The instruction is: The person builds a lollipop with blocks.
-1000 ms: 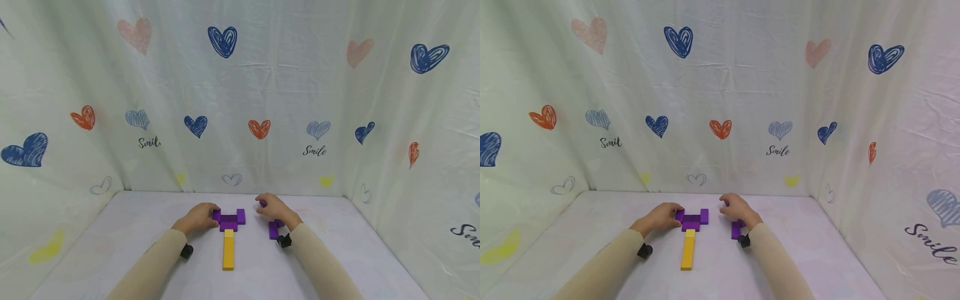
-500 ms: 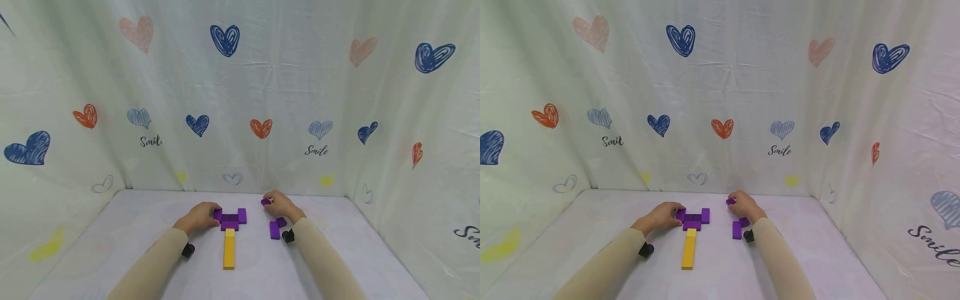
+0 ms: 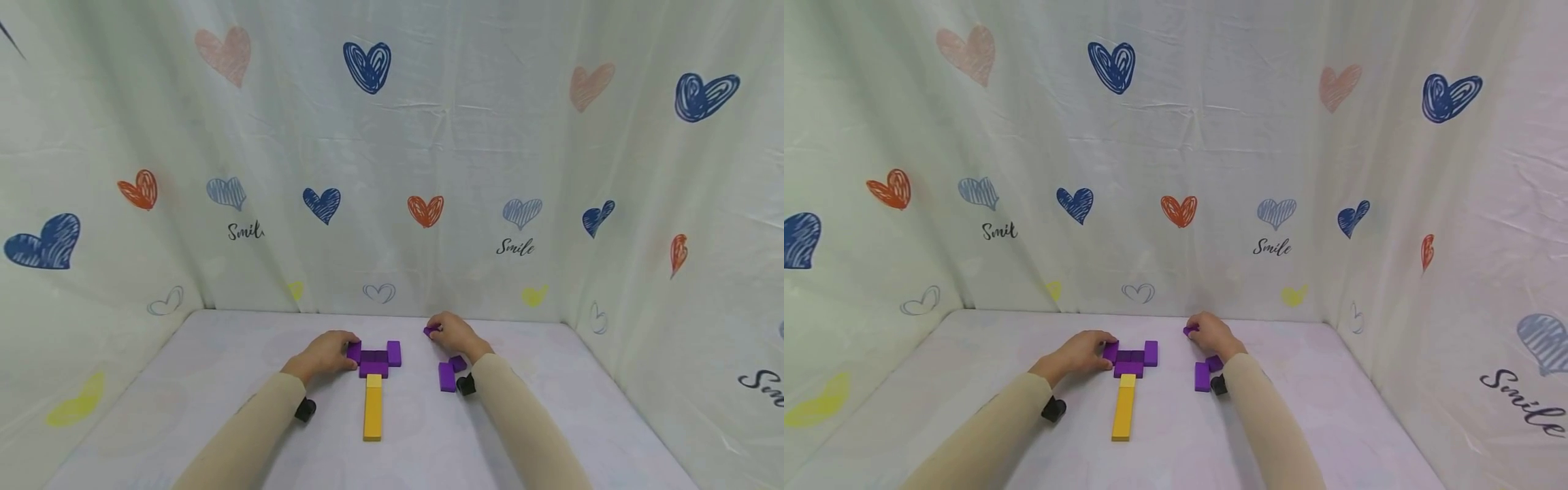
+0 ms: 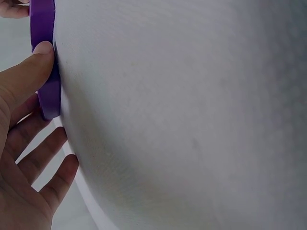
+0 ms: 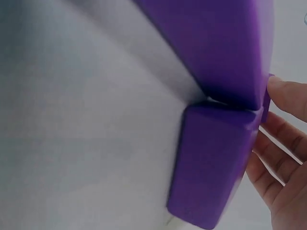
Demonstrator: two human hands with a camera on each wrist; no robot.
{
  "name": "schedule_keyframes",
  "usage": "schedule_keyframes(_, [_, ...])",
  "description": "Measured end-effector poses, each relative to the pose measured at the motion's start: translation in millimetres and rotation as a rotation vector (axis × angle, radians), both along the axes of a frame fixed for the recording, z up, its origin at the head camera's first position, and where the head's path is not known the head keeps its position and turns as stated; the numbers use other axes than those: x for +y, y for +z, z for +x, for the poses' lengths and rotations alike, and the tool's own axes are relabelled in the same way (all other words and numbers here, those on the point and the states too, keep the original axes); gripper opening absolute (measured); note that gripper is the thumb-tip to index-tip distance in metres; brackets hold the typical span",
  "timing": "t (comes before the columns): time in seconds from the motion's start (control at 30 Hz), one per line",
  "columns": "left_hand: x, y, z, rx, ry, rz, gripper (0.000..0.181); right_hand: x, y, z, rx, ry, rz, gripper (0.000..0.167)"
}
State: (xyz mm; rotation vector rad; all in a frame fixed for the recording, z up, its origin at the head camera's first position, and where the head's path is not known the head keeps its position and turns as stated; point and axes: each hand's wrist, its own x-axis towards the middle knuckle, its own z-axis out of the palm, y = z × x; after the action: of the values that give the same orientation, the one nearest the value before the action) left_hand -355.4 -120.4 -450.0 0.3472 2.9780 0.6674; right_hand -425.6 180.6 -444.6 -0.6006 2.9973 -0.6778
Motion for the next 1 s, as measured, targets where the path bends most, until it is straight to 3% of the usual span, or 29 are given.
schedule_keyframes(0.53, [-2.8,0.2,-1.3,-0.011,-0.002,-0.005,0.054,-33.1,8.3,-5.9,-0.059,0.041,0.058,0.028])
schedule_keyframes(1.0, [-3.1,-0.6,-1.6,0.004,-0.03,-0.002,0.053,-64.2,7.6,-12.2,-0.113,0.058,0.01,0.027])
